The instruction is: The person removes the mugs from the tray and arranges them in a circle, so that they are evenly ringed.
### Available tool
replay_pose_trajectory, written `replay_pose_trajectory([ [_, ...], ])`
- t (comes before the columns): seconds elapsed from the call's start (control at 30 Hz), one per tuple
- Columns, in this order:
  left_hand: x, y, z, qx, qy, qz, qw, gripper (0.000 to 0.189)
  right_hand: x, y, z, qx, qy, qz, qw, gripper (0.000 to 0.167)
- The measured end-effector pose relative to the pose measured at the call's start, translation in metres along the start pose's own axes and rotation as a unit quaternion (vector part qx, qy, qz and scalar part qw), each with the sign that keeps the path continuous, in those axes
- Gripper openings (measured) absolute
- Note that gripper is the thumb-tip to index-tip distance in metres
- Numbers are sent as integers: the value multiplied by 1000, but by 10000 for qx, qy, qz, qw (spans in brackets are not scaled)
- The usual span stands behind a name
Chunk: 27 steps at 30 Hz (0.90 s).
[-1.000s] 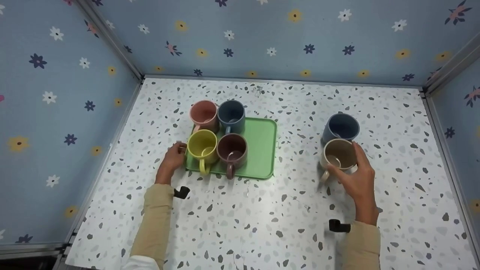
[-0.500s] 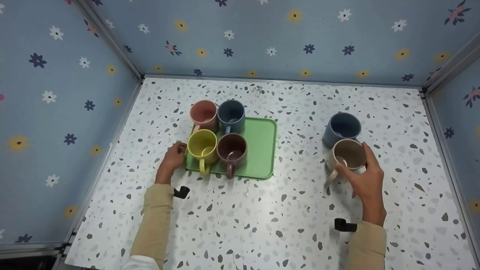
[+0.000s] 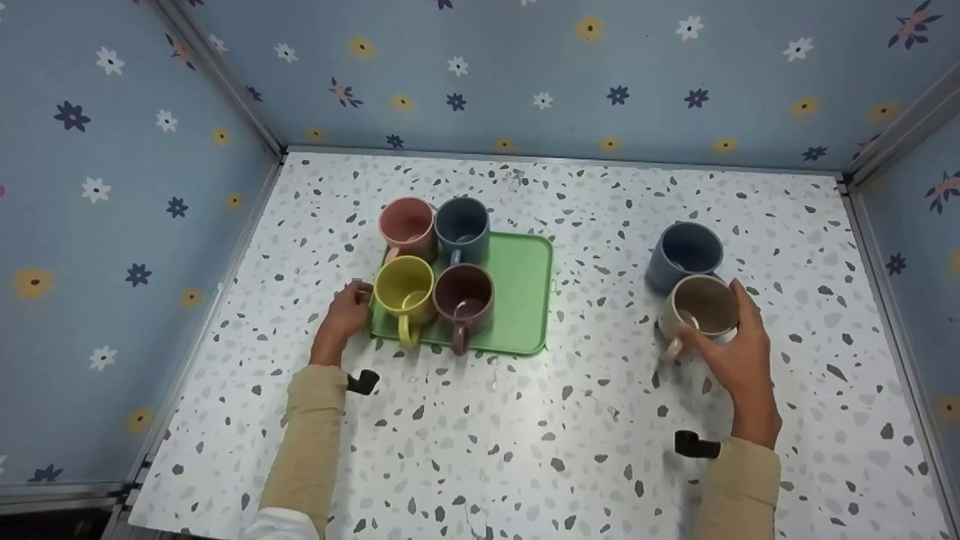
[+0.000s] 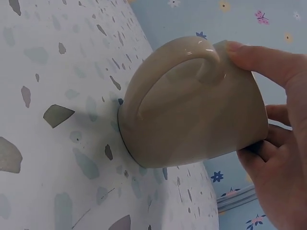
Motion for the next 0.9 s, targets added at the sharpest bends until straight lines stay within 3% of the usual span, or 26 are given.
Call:
replay_pose_trajectory([
  [0.27, 2, -3, -1, 159, 203, 164, 9995, 45, -9, 4, 0, -230, -89, -121, 9996, 95],
  [0.4, 1, -2, -1, 116, 122, 190, 9997, 44, -18, 0, -2, 26, -80, -218, 9997, 89],
  [0.6, -2, 0, -1, 57, 0, 147, 9999, 44, -45, -9, -5, 848, -497, -141, 9951, 76],
  [0.73, -3, -1, -1, 93, -1, 140, 9999, 44, -62, -6, -8, 995, -830, 14, 9916, 74],
  [0.9, -1, -2, -1, 107, 50, 154, 9998, 43, -87, -1, -6, 1119, -1550, 149, 9815, 73],
])
Point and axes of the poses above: each hand's wrist, its own z-axis towards the middle knuckle, its own y-axis out of the palm, x = y × z, the point moved 10 cm from there along z, towards the middle knuckle, and after that the axes turned 1 degree about -x, right-handed, at the moved point
